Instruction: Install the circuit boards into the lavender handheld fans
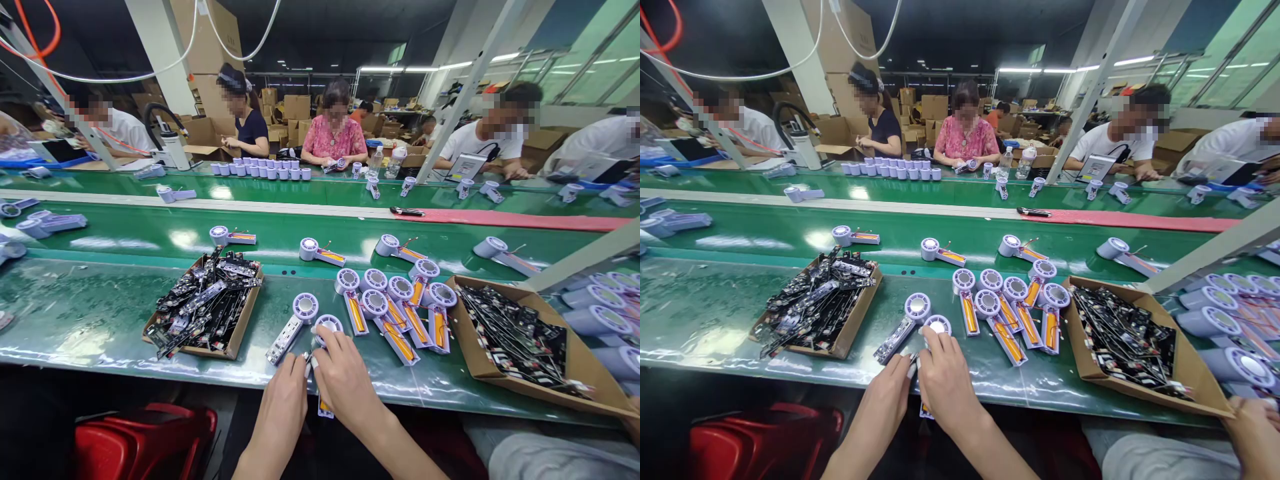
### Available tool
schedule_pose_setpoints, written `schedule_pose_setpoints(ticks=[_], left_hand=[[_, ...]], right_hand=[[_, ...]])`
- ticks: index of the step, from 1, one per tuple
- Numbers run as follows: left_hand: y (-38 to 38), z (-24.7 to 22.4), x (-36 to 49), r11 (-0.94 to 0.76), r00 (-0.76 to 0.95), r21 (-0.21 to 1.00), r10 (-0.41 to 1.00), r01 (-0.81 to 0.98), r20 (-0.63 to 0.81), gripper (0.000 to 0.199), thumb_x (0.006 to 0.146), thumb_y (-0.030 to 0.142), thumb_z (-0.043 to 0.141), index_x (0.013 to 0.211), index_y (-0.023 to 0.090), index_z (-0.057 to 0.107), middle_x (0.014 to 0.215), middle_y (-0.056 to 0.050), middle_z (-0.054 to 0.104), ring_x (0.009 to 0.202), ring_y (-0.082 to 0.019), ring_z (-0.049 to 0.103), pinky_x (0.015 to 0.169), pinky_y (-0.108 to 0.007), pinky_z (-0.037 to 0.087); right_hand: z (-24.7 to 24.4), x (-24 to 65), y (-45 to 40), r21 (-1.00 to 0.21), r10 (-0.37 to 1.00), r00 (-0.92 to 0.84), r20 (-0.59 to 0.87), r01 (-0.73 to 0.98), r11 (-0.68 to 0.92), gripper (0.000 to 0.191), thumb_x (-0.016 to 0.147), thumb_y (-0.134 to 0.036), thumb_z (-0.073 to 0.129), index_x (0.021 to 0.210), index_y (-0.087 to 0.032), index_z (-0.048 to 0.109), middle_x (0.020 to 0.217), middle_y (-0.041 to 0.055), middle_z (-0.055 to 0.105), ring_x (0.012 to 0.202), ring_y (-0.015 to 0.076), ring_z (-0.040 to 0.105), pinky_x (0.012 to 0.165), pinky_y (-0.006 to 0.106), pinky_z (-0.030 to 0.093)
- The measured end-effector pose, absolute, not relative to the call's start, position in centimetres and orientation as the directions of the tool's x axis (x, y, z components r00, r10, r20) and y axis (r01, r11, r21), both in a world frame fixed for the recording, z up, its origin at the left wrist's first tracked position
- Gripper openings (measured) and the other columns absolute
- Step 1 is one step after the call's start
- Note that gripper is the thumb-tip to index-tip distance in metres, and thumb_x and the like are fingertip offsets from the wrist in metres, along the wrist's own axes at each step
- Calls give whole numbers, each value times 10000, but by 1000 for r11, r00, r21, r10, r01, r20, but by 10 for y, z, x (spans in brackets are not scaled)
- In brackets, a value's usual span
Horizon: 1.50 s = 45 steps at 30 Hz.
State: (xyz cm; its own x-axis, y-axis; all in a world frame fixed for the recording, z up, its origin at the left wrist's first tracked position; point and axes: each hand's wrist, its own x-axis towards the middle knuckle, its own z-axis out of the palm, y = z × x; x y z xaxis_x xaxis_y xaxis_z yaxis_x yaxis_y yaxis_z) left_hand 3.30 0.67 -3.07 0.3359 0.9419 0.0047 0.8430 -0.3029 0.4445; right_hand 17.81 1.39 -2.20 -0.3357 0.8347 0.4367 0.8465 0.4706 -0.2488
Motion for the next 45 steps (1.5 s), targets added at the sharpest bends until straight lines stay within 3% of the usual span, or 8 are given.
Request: schedule_pose_setpoints(ticks=[14, 21, 24, 28, 32, 37, 41, 45], left_hand=[[19, -2, 10, -391, 504, 655, 863, 647, 18, 283, 917, 91, 339, 874, 221, 587, 836, -35, 626, 769, -198, 609, 701, -278, 454], [18, -8, 9, -375, 492, 707, 870, 600, 45, 276, 902, 112, 366, 872, 223, 617, 834, -38, 645, 775, -203, 607, 713, -293, 459], [17, -18, 13, -364, 473, 702, 880, 611, 44, 283, 910, 102, 327, 897, 215, 586, 865, -48, 640, 805, -209, 613, 718, -303, 463], [10, -29, 20, -274, 378, 735, 925, 620, 26, 284, 953, 167, 311, 1015, 211, 585, 939, -81, 675, 886, -234, 643, 787, -340, 482], [1, -33, 24, -115, 236, 783, 971, 612, -41, 331, 967, 259, 333, 1228, 174, 519, 1082, -149, 687, 998, -283, 645, 846, -401, 484], [-7, -32, 26, -5, 160, 861, 983, 509, -90, 355, 962, 291, 356, 1294, 203, 444, 1124, -129, 685, 985, -263, 657, 849, -381, 485], [-6, -30, 27, -44, 183, 872, 982, 488, -53, 360, 956, 269, 349, 1290, 198, 464, 1176, -137, 655, 857, -227, 673, 790, -341, 498], [-4, -23, 26, -94, 224, 872, 974, 480, -19, 300, 930, 197, 347, 1122, 199, 577, 873, -64, 682, 705, -195, 631, 680, -285, 479]], right_hand=[[-18, 202, 17, -328, 806, -425, 411, 756, 566, 307, 873, -56, 506, 1106, -224, 615, 1209, 108, 533, 950, 226, 522, 803, 368, 483], [-16, 199, 19, -346, 777, -440, 451, 717, 606, 276, 850, -34, 507, 1016, -205, 644, 1142, 98, 584, 969, 222, 550, 797, 362, 503], [-18, 201, 19, -443, 824, -389, 412, 704, 554, 282, 853, -56, 528, 1046, -227, 644, 1206, 94, 570, 993, 227, 562, 842, 391, 509], [-19, 217, 12, -734, 930, -149, 336, 578, 358, 348, 873, -207, 591, 1218, -249, 582, 1316, 114, 512, 1054, 241, 585, 892, 399, 521], [-16, 223, -2, -943, 975, 177, 133, 327, 69, 301, 897, -323, 561, 1165, -190, 600, 948, 86, 651, 778, 194, 639, 683, 314, 562], [-4, 199, -6, -939, 970, 222, 102, 342, 20, 225, 818, -326, 631, 974, -173, 684, 664, -3, 546, 555, 142, 502, 504, 249, 455], [-6, 181, 3, -939, 972, 129, 195, 313, 147, 150, 875, -256, 570, 913, -198, 703, 844, 30, 603, 573, 116, 466, 522, 239, 407], [-17, 175, 6, -956, 988, 21, 152, 258, 142, 143, 899, -224, 555, 943, -207, 690, 858, 21, 625, 624, 131, 499, 575, 250, 414]])
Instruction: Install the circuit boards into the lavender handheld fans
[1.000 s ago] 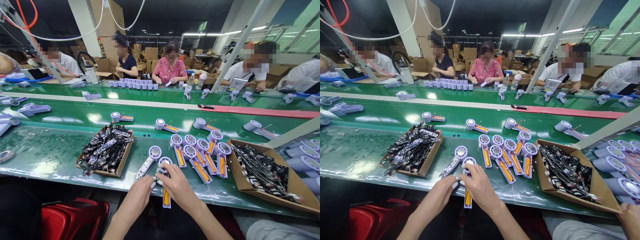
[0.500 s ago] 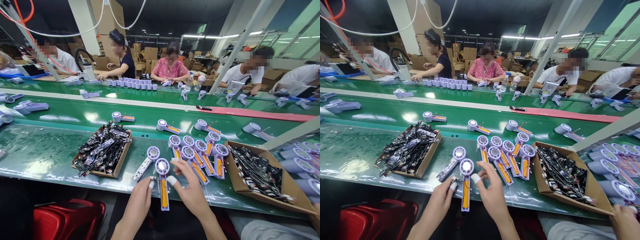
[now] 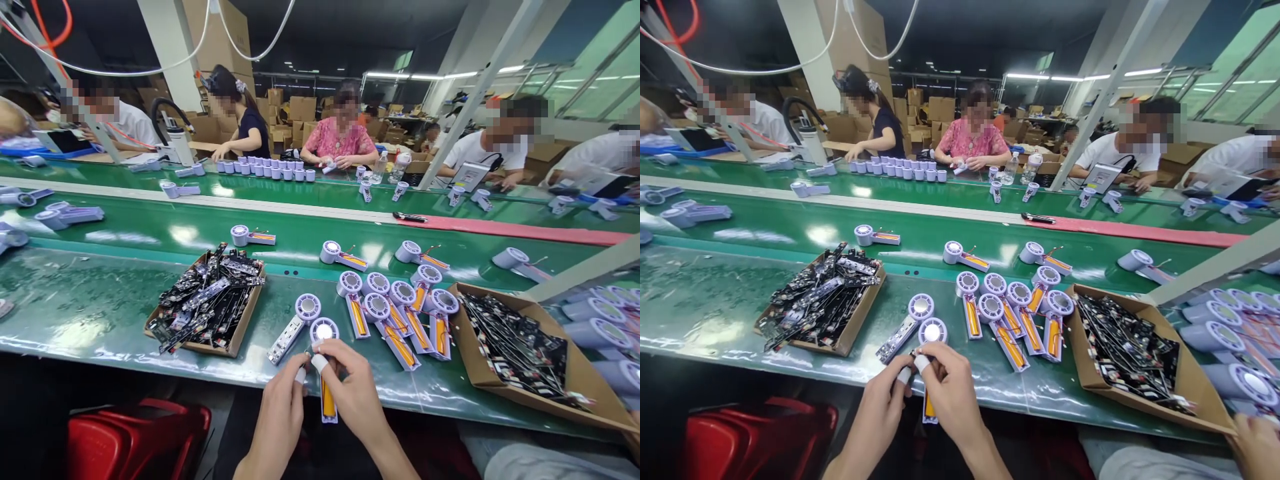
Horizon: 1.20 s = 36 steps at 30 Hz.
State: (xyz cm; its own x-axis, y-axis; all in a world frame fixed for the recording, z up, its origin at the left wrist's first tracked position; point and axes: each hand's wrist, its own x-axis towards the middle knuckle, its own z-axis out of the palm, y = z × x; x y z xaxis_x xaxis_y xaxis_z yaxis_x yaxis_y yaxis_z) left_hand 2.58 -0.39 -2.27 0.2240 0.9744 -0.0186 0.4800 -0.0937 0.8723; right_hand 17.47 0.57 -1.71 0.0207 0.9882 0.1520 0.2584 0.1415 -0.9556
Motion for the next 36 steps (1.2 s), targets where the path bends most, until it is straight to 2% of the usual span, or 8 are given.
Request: schedule_pose_setpoints(ticks=[4, 8, 12, 17, 21, 26, 31, 36], left_hand=[[-4, -16, 24, -28, 190, 884, 979, 466, -69, 235, 925, 208, 349, 947, 203, 583, 694, -3, 601, 576, -164, 553, 579, -251, 429], [-3, -15, 25, 36, 190, 912, 974, 410, -124, 245, 939, 235, 341, 1004, 208, 576, 623, 34, 537, 533, -157, 523, 544, -243, 413], [1, -10, 28, 24, 192, 921, 976, 389, -106, 244, 954, 272, 375, 1071, 214, 581, 650, 24, 573, 623, -183, 573, 611, -262, 444], [6, -7, 27, -146, 256, 904, 966, 403, 41, 210, 958, 222, 400, 1007, 218, 604, 952, -36, 661, 884, -198, 615, 799, -288, 447], [4, -9, 28, -148, 259, 891, 965, 430, 35, 229, 967, 207, 372, 977, 216, 600, 932, -35, 651, 875, -196, 613, 792, -291, 448], [1, -11, 29, -140, 252, 848, 968, 510, 9, 245, 963, 207, 339, 924, 214, 581, 861, -37, 645, 795, -205, 611, 731, -302, 448], [-2, -15, 28, 1, 208, 901, 973, 434, -101, 272, 965, 257, 338, 1151, 215, 532, 791, -23, 663, 632, -176, 601, 638, -289, 492], [-6, -20, 27, 103, 159, 952, 975, 287, -154, 356, 957, 335, 390, 1289, 209, 426, 1042, -88, 705, 684, -174, 651, 602, -283, 550]], right_hand=[[-21, 178, 5, -914, 985, -44, 166, 369, 171, 178, 922, -188, 520, 1015, -224, 668, 810, 5, 607, 673, 151, 514, 618, 266, 422], [-19, 184, 4, -736, 929, -170, 329, 570, 365, 246, 920, -98, 472, 1032, -232, 645, 934, 38, 609, 851, 202, 537, 742, 326, 435], [-18, 189, 2, -587, 889, -266, 373, 675, 448, 268, 904, -48, 457, 1040, -213, 619, 953, 59, 598, 840, 216, 521, 733, 357, 438], [-20, 189, -1, -580, 882, -308, 357, 667, 468, 256, 903, -43, 470, 1062, -204, 592, 945, 60, 590, 834, 217, 517, 724, 362, 446], [-23, 191, -1, -573, 866, -351, 356, 650, 499, 302, 927, -60, 453, 1156, -223, 563, 962, 64, 576, 855, 219, 512, 743, 365, 447], [-29, 193, 2, -549, 851, -340, 401, 654, 520, 246, 951, -94, 433, 1085, -218, 599, 887, 54, 548, 795, 199, 505, 690, 330, 435], [-29, 191, 5, -483, 845, -269, 462, 723, 494, 189, 929, -94, 466, 999, -193, 610, 849, 52, 569, 766, 199, 509, 680, 328, 422], [-22, 188, 7, -369, 813, -295, 501, 777, 510, 178, 916, -94, 468, 946, -178, 622, 824, 58, 580, 738, 200, 504, 655, 322, 404]])
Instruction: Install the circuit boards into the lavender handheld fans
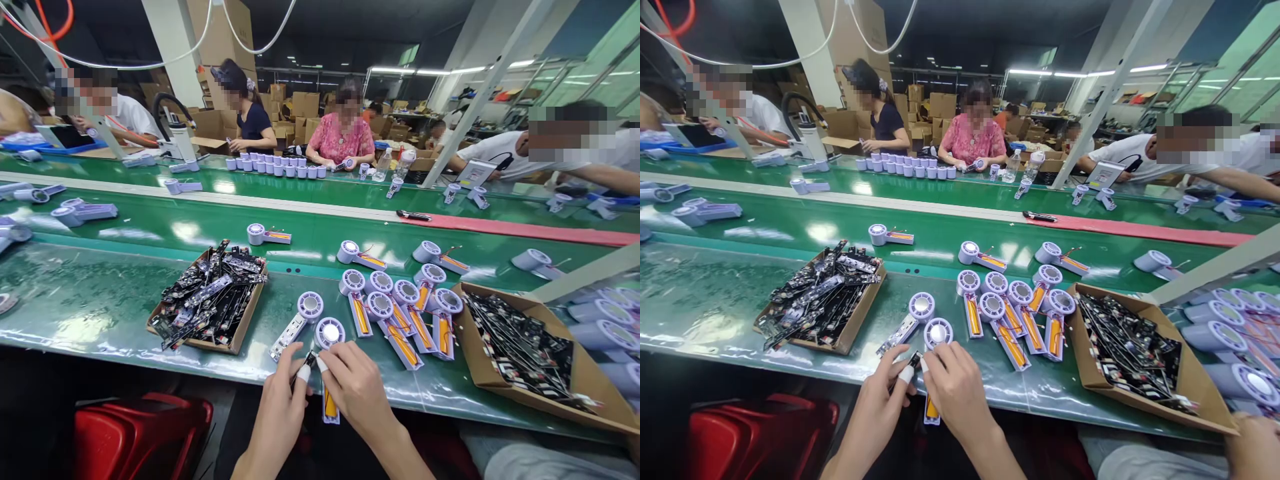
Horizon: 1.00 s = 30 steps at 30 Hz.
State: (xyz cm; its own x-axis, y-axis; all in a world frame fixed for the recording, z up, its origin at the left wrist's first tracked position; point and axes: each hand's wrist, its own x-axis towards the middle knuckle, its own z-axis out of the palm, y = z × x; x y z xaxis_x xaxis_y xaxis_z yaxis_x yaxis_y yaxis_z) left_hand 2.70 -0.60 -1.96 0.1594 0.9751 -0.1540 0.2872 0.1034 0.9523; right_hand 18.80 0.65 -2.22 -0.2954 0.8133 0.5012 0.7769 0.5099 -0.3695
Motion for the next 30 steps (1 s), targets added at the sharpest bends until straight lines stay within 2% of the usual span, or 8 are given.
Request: schedule_pose_setpoints(ticks=[5, 12, 15, 19, 22, 26, 30], left_hand=[[-9, -19, 26, 32, 176, 931, 979, 365, -102, 301, 946, 281, 405, 1192, 206, 561, 1155, -117, 693, 828, -211, 706, 702, -318, 580], [-11, -23, 25, -210, 205, 827, 972, 522, 117, 349, 937, 224, 413, 1213, 162, 617, 1200, -131, 693, 1109, -255, 649, 958, -403, 514], [-7, -17, 21, -194, 231, 846, 969, 497, 86, 341, 938, 232, 426, 1194, 168, 643, 1156, -129, 713, 1064, -249, 669, 928, -383, 534], [1, -6, 13, -101, 272, 908, 962, 406, -14, 312, 938, 272, 464, 1157, 216, 678, 1026, -91, 745, 870, -214, 703, 761, -310, 584], [4, -6, 8, -61, 301, 940, 952, 337, -47, 291, 930, 270, 484, 1128, 235, 694, 946, -62, 743, 763, -179, 686, 688, -264, 573], [8, -10, 6, -56, 304, 951, 952, 304, -41, 254, 912, 249, 504, 1049, 217, 716, 954, -59, 735, 772, -174, 666, 717, -261, 550], [13, -9, 4, -40, 336, 958, 940, 285, -60, 253, 919, 257, 493, 1063, 215, 697, 945, -50, 729, 773, -173, 656, 718, -266, 527]], right_hand=[[-16, 187, 7, -284, 800, -341, 494, 806, 519, 183, 901, -83, 467, 895, -172, 626, 829, 64, 581, 724, 204, 479, 639, 329, 376], [-13, 185, 6, -220, 804, -383, 455, 827, 518, 198, 886, -61, 459, 859, -178, 618, 787, 51, 566, 705, 205, 463, 616, 332, 360], [-12, 189, 6, -277, 838, -387, 384, 818, 505, 188, 894, -76, 471, 903, -188, 621, 851, 56, 577, 762, 212, 498, 663, 344, 401], [-7, 198, 9, -427, 871, -369, 326, 764, 483, 210, 926, -107, 471, 1046, -209, 610, 947, 57, 578, 837, 206, 542, 722, 340, 464], [1, 201, 13, -493, 857, -418, 302, 701, 516, 246, 928, -101, 476, 1061, -242, 627, 931, 39, 580, 840, 192, 557, 704, 313, 481], [6, 197, 16, -568, 855, -432, 287, 642, 515, 232, 912, -73, 493, 968, -234, 651, 879, 24, 590, 820, 183, 551, 701, 310, 469], [-1, 194, 16, -617, 885, -378, 270, 638, 461, 261, 914, -62, 472, 1013, -235, 642, 916, 37, 602, 845, 205, 541, 729, 348, 469]])
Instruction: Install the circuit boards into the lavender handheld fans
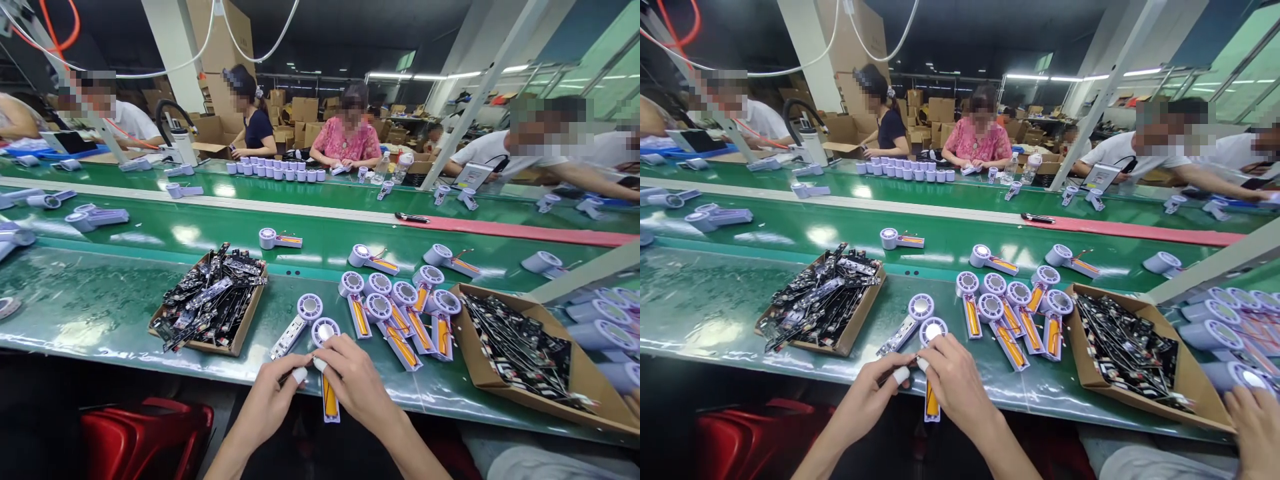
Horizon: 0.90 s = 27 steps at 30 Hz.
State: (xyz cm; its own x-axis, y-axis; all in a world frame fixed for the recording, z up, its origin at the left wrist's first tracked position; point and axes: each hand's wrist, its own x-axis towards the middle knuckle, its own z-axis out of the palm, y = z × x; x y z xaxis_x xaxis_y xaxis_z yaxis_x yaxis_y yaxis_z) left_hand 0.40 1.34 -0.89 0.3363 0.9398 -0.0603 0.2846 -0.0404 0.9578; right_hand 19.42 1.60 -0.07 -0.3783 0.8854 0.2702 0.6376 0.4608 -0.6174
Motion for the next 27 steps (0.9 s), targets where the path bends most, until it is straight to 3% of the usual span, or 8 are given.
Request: schedule_pose_setpoints(ticks=[6, 12, 14, 18, 24, 27], left_hand=[[11, -12, 4, -6, 332, 948, 937, 318, -106, 339, 936, 216, 429, 1255, 242, 543, 945, -32, 721, 728, -156, 665, 718, -265, 517], [3, -23, 10, -47, 310, 913, 947, 404, -88, 390, 949, 233, 384, 1321, 250, 499, 880, -34, 692, 643, -159, 647, 698, -294, 541], [2, -24, 12, -73, 275, 890, 960, 449, -60, 412, 932, 201, 393, 1325, 249, 505, 957, -58, 703, 716, -180, 670, 742, -318, 550], [2, -21, 17, -206, 294, 802, 955, 561, 40, 452, 898, 101, 372, 1300, 235, 530, 1231, -93, 641, 1130, -230, 606, 970, -380, 484], [-1, -8, 21, -341, 417, 437, 905, 832, -88, 588, 855, 2, 328, 1310, 312, 533, 1088, -84, 623, 838, -231, 692, 700, -330, 552], [0, -5, 21, -372, 435, 366, 894, 853, -105, 624, 842, -18, 328, 1337, 315, 512, 1104, -92, 614, 845, -236, 694, 693, -320, 544]], right_hand=[[-6, 211, 8, -840, 960, -181, 215, 467, 277, 297, 935, -129, 452, 1165, -247, 597, 1118, 69, 604, 964, 205, 594, 806, 327, 516], [0, 219, -15, -791, 972, -223, 70, 582, 190, 459, 810, -35, 501, 1192, -279, 579, 1009, 24, 612, 825, 174, 614, 757, 300, 534], [0, 217, -17, -767, 968, -242, 58, 610, 198, 460, 793, -33, 534, 1175, -283, 593, 926, 5, 618, 759, 165, 616, 723, 288, 544], [-4, 213, -12, -763, 955, -240, 172, 581, 283, 283, 892, -83, 485, 1024, -262, 659, 911, 24, 655, 800, 176, 653, 731, 291, 557], [-15, 205, -5, -619, 842, -144, 520, 615, 488, 273, 939, -128, 480, 1131, -217, 652, 1041, 73, 733, 949, 223, 702, 820, 352, 584], [-20, 193, -2, -681, 841, -53, 538, 560, 471, 254, 935, -163, 499, 1112, -217, 674, 1010, 72, 751, 907, 218, 723, 789, 326, 603]])
